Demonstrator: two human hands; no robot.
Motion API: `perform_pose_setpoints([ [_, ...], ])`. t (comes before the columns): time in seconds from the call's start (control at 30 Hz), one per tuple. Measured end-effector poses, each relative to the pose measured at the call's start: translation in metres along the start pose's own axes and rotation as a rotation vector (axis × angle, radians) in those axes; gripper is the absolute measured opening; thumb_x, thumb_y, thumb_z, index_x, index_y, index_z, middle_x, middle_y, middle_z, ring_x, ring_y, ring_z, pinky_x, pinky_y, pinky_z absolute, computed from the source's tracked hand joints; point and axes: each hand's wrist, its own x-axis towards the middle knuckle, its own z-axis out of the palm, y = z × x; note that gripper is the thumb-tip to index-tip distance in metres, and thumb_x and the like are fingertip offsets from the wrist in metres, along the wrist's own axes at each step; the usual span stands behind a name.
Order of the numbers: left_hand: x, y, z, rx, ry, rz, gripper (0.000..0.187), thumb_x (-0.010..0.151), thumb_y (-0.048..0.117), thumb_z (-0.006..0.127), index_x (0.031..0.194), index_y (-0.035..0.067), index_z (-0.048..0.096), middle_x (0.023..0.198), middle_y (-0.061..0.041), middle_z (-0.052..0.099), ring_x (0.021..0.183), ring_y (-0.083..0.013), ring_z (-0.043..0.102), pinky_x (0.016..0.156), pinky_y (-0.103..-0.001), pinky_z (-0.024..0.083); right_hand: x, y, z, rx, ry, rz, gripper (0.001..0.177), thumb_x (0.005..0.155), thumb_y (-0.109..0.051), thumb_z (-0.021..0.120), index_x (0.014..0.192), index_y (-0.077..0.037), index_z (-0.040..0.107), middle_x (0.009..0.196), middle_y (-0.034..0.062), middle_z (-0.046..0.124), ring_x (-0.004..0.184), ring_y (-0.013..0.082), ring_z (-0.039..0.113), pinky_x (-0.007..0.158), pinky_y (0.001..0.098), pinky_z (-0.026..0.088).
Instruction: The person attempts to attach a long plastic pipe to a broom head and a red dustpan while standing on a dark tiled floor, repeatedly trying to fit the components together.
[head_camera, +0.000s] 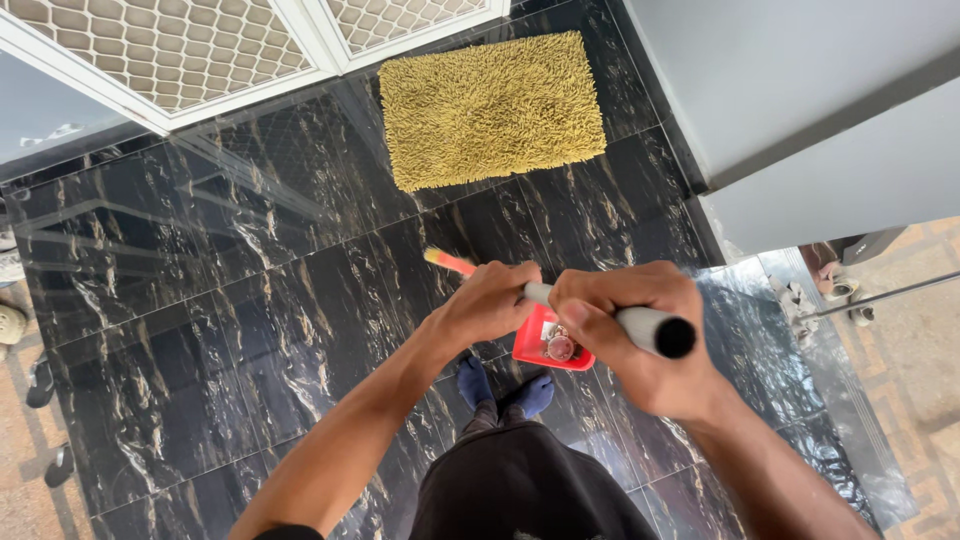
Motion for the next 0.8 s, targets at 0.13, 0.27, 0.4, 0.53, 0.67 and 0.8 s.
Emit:
perform_pose_setpoints([
  [0.13,-0.008,0.009,-0.009,0.118,0.193,0.089,0.008,0.087,0.008,0.063,0.092,0.006,0.057,0.071,-0.017,0.066,0.069,-0.0420,0.066,0.057,-0.051,0.049,-0.004,-0.001,-0.008,0.237,-0.125,-0.233,0.041,0.091,-0.012,0.067,0.061,-0.010,0.041,0.056,0.0026,0.050,0.051,0.0136,0.049,0.053,0.0326,0.045],
  [0.27,-0.010,-0.012,-0.014,0.147,0.205,-0.058,0.009,0.093,0.011,0.064,0.092,0.005,0.056,0.075,-0.015,0.067,0.064,-0.0397,0.067,0.056,-0.049,0.051,-0.001,0.023,0.004,0.291,-0.110,-0.246,0.037,0.086,-0.025,0.070,0.065,-0.007,0.045,0.061,0.0026,0.048,0.055,0.0136,0.046,0.051,0.0308,0.040],
  [0.4,-0.011,-0.059,0.008,0.324,0.346,-0.073,0.012,0.086,0.010,0.070,0.091,0.004,0.061,0.080,-0.017,0.069,0.069,-0.0424,0.067,0.059,-0.050,0.053,-0.003,0.074,0.014,0.455,0.015,-0.174,0.045,0.101,-0.034,0.062,0.071,-0.003,0.047,0.068,0.0056,0.049,0.061,0.0159,0.045,0.058,0.0336,0.038],
  [0.53,-0.024,-0.093,0.042,0.283,0.414,0.019,0.024,0.081,0.009,0.075,0.101,-0.001,0.066,0.083,-0.019,0.070,0.075,-0.0406,0.070,0.062,-0.048,0.055,-0.011,0.108,0.017,0.466,0.009,-0.054,0.046,0.101,-0.030,0.060,0.068,-0.002,0.043,0.063,0.0053,0.044,0.061,0.0165,0.039,0.060,0.0348,0.032],
  [0.67,-0.034,-0.074,0.070,0.176,0.412,-0.084,0.027,0.082,0.010,0.080,0.104,-0.002,0.070,0.082,-0.020,0.071,0.074,-0.0395,0.071,0.062,-0.046,0.056,-0.023,0.091,0.014,0.368,-0.037,-0.052,0.048,0.099,-0.030,0.055,0.062,-0.003,0.042,0.056,0.0035,0.039,0.055,0.0141,0.037,0.056,0.0346,0.031],
  [0.8,-0.040,-0.034,0.078,0.089,0.432,-0.064,0.033,0.079,0.010,0.080,0.107,-0.003,0.069,0.086,-0.020,0.073,0.074,-0.0375,0.073,0.063,-0.043,0.058,-0.034,0.049,0.009,0.109,0.006,-0.018,0.048,0.093,-0.035,0.053,0.059,-0.002,0.043,0.052,0.0031,0.041,0.048,0.0135,0.040,0.049,0.0332,0.032],
])
